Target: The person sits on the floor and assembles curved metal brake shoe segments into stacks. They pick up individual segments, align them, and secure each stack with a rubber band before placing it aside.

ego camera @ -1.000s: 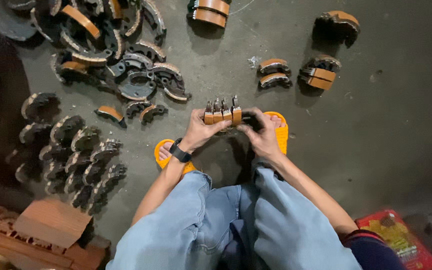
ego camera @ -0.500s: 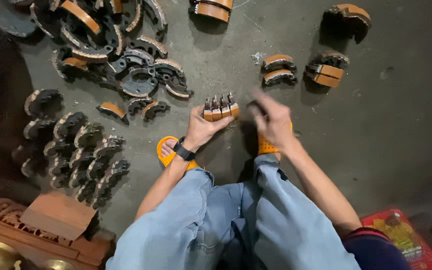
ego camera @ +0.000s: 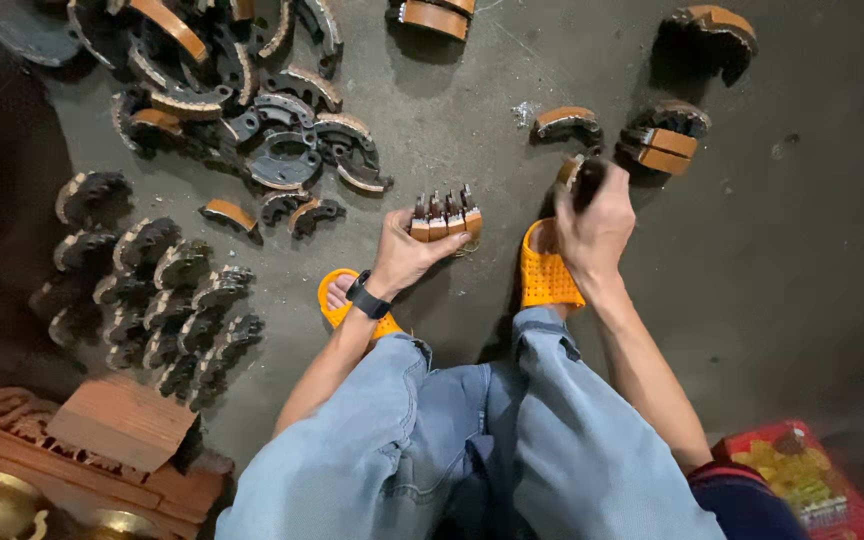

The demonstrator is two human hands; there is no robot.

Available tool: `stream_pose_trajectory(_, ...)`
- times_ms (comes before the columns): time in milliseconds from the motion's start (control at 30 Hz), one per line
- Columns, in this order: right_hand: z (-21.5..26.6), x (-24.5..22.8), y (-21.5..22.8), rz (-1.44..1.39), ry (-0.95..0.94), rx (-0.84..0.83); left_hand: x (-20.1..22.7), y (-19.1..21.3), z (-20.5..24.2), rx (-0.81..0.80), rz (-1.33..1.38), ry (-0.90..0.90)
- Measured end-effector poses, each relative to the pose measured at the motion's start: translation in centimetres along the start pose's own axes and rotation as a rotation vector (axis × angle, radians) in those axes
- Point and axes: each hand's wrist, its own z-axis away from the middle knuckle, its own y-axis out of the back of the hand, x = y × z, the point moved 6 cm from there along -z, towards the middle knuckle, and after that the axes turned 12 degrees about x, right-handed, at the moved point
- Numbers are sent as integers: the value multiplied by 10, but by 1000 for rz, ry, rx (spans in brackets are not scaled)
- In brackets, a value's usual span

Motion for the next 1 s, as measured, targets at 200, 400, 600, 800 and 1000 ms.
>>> stream_pose_trajectory(200,12,-2,5,-741,-420,-115,15,-3,3,-21,30,-25)
stream_pose_trajectory(400,43,-34,-24,-922,-480,-235,3,1,2,-51,58,-44)
stream_pose_trajectory(600,45,-40,-29,-879,-333,-275,9,6,2,-56,56,-95)
stream_pose_trajectory(800,42,-44,-23,-903,-264,-249,19,0,4,-91,67,-141)
stream_pose_trajectory(1000,26,-60,-2,-852,-170,-184,12,-1,2,-132,64,45)
